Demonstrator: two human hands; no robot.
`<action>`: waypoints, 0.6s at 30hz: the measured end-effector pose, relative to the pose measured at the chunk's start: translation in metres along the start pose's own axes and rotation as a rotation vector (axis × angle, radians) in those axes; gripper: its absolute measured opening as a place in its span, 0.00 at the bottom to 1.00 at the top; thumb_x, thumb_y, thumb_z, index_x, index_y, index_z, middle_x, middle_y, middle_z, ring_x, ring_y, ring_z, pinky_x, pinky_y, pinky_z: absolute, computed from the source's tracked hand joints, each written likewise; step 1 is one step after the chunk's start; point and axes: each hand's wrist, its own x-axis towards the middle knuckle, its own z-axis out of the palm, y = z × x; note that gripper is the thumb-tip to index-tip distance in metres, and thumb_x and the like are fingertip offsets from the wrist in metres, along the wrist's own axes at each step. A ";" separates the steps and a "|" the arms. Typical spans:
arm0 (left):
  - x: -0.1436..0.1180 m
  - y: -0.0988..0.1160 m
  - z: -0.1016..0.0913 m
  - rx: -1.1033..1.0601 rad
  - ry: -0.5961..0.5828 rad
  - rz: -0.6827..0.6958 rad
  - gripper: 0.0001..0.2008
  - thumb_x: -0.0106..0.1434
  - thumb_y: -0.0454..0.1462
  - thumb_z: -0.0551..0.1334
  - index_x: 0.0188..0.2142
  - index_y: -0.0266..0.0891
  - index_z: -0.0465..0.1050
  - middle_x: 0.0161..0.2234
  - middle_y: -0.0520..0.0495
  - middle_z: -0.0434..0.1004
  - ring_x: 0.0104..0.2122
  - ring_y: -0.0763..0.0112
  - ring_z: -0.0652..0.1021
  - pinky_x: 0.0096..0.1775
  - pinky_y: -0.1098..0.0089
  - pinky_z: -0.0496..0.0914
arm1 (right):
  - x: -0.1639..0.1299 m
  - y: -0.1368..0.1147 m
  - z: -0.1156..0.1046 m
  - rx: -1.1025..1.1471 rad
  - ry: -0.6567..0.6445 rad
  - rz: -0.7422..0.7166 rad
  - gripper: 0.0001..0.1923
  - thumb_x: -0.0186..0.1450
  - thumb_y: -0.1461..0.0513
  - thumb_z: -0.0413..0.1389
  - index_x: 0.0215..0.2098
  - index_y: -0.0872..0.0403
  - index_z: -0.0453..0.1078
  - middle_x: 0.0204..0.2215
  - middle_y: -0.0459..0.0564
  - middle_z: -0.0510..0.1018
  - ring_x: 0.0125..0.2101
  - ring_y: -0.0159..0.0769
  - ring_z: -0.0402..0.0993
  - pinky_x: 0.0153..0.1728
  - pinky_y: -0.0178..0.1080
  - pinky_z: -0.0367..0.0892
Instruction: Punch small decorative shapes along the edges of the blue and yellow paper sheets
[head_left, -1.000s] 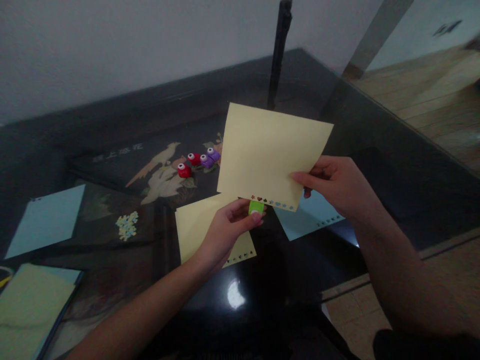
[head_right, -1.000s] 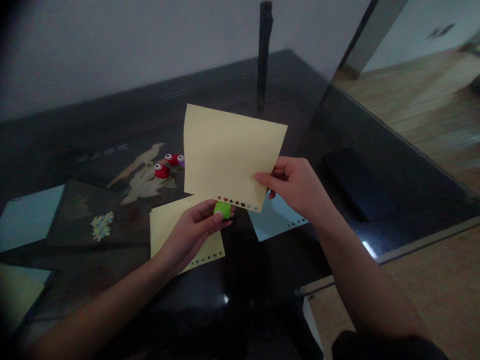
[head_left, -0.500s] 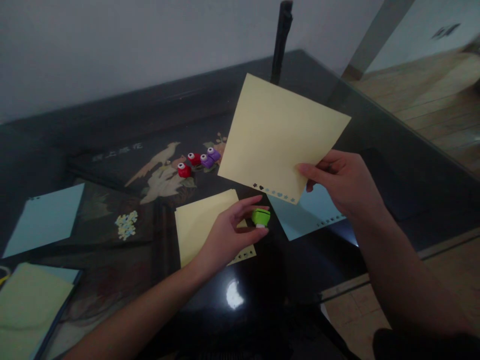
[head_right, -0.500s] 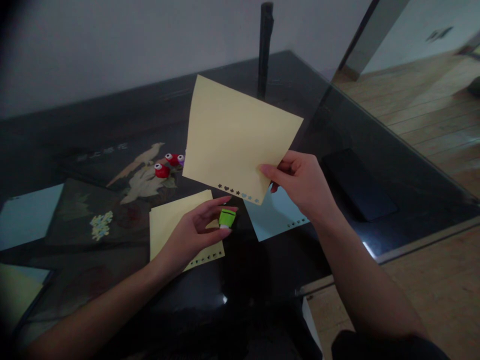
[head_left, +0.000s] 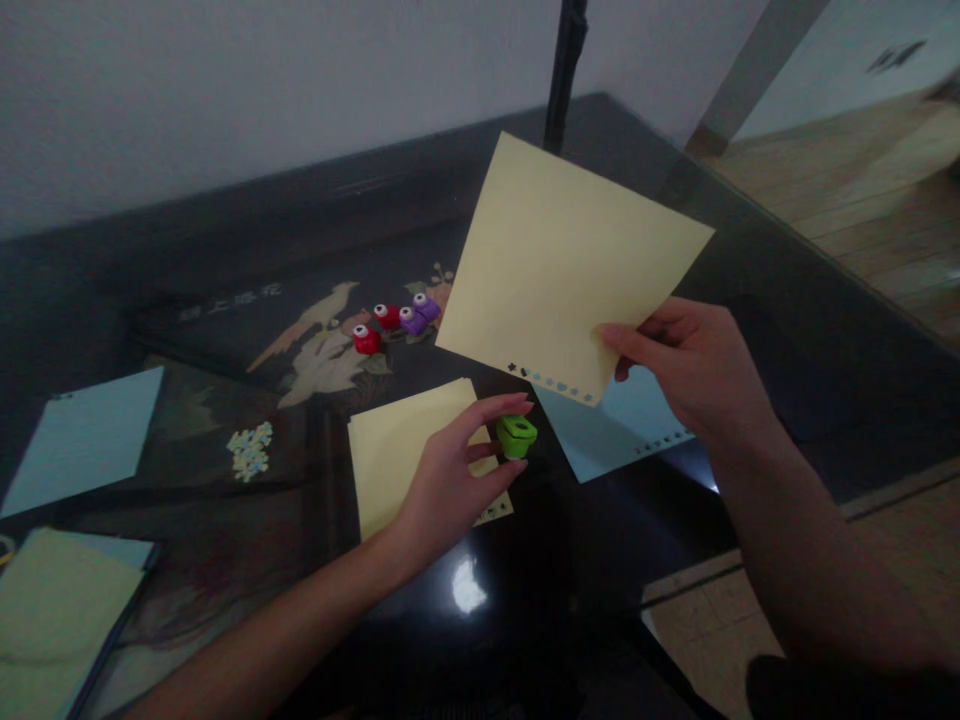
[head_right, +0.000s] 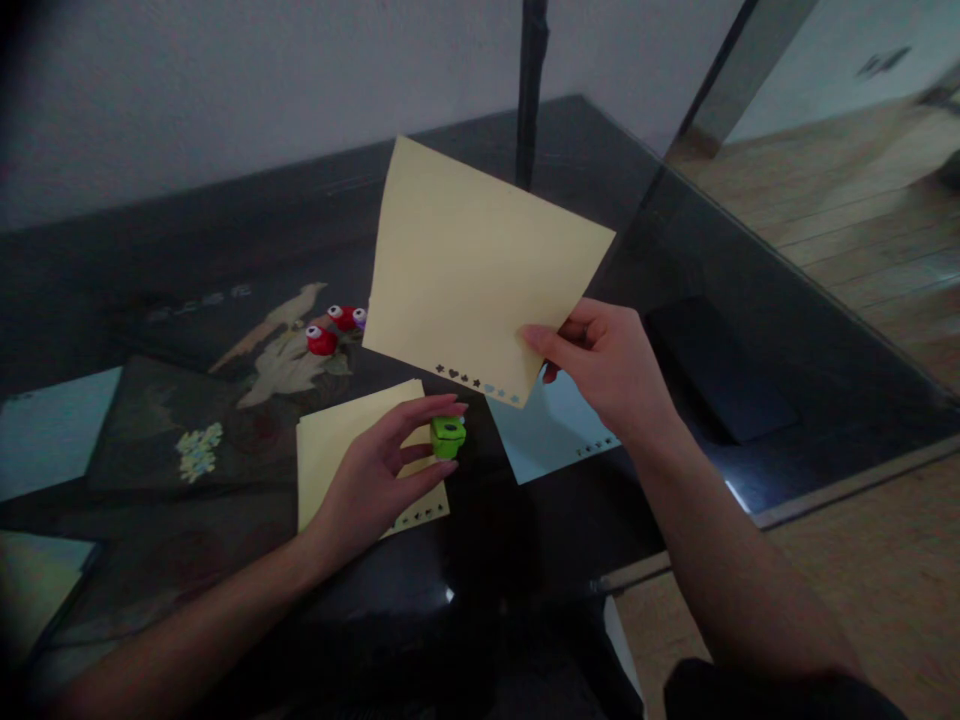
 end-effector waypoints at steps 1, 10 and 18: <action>0.000 -0.001 0.000 -0.001 0.002 0.008 0.24 0.54 0.28 0.64 0.51 0.44 0.70 0.52 0.45 0.74 0.52 0.62 0.74 0.46 0.65 0.74 | 0.000 0.001 0.000 0.002 0.002 0.001 0.07 0.53 0.60 0.64 0.23 0.54 0.72 0.17 0.43 0.73 0.17 0.28 0.67 0.17 0.32 0.67; 0.015 0.001 -0.018 -0.039 0.094 0.001 0.23 0.54 0.32 0.65 0.50 0.42 0.68 0.51 0.43 0.74 0.50 0.63 0.75 0.44 0.67 0.74 | 0.001 0.001 -0.001 0.018 0.042 -0.005 0.05 0.53 0.62 0.64 0.25 0.54 0.73 0.18 0.44 0.74 0.17 0.29 0.68 0.18 0.34 0.66; 0.020 0.001 -0.028 -0.100 0.125 -0.001 0.16 0.58 0.39 0.66 0.45 0.40 0.70 0.48 0.45 0.74 0.38 0.69 0.78 0.42 0.65 0.75 | 0.004 0.004 -0.004 0.054 0.106 -0.008 0.05 0.54 0.63 0.63 0.23 0.54 0.72 0.17 0.43 0.74 0.17 0.29 0.67 0.17 0.34 0.65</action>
